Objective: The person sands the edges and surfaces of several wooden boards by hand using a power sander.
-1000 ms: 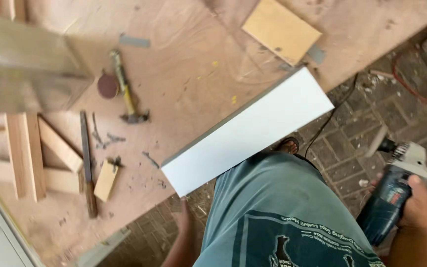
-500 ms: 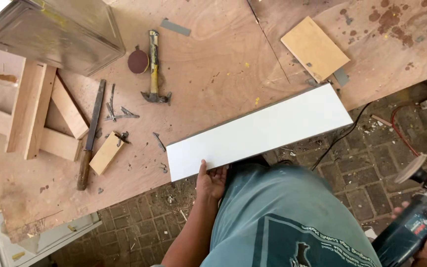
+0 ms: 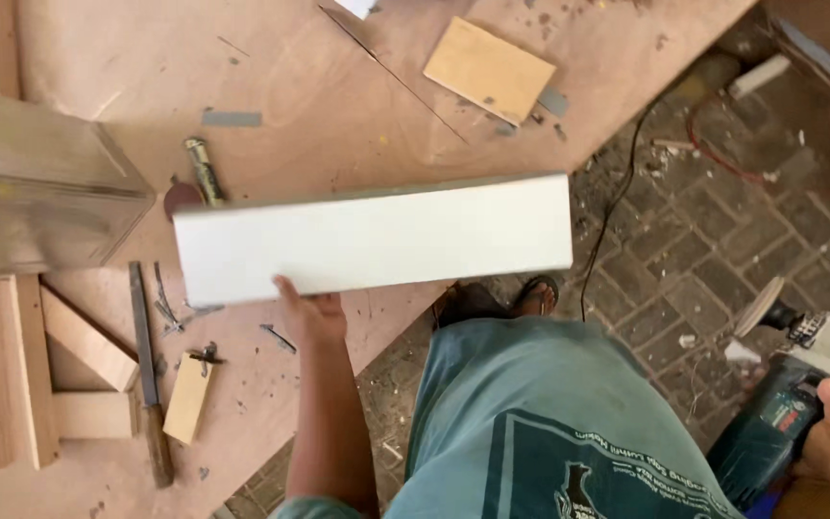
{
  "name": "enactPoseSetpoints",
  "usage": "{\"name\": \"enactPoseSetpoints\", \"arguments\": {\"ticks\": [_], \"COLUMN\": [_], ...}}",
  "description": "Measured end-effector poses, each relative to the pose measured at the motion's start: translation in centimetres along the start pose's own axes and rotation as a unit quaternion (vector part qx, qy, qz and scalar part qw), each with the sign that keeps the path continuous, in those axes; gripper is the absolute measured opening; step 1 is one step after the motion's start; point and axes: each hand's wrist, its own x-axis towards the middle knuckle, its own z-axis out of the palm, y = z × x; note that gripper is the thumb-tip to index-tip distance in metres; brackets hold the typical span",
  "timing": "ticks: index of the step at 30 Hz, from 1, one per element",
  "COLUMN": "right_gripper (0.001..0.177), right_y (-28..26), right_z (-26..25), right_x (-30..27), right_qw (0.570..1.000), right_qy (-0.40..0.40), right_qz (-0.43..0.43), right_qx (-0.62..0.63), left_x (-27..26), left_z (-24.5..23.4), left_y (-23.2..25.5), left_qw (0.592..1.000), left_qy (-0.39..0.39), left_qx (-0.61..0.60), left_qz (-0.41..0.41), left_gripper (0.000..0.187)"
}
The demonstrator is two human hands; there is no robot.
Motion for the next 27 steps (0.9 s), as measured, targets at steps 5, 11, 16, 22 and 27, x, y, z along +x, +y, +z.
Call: {"name": "enactPoseSetpoints", "arguments": {"ticks": [5,11,16,22,27], "right_gripper": [0.069,0.069,0.072,0.053,0.07], "right_y": [0.1,2.2,1.1,6.4,7.8], "right_z": [2.4,6.5,12.2,14.0,15.6], "right_x": [-5.3,-10.2,-15.3,-17.2,-17.7], "right_qw": [0.999,0.995,0.995,0.994,0.963], "right_qy": [-0.009,-0.002,0.006,0.066,0.086], "right_qz": [-0.017,-0.083,-0.094,-0.087,-0.144], "right_qx": [0.043,0.048,0.038,0.029,-0.211], "left_x": [4.1,9.4,12.5,17.7,20.3], "left_z": [7.0,12.5,14.5,13.7,12.4], "left_y": [1.0,0.5,0.4,-1.9,-3.3], "left_qw": [0.992,0.942,0.929,0.911,0.739], "left_qy": [-0.075,-0.044,0.021,-0.074,-0.071], "left_qx": [0.101,0.332,0.371,0.354,0.603], "left_qz": [0.001,-0.018,0.0,0.196,0.293], "left_gripper": [0.102,0.098,0.095,0.075,0.098]}}
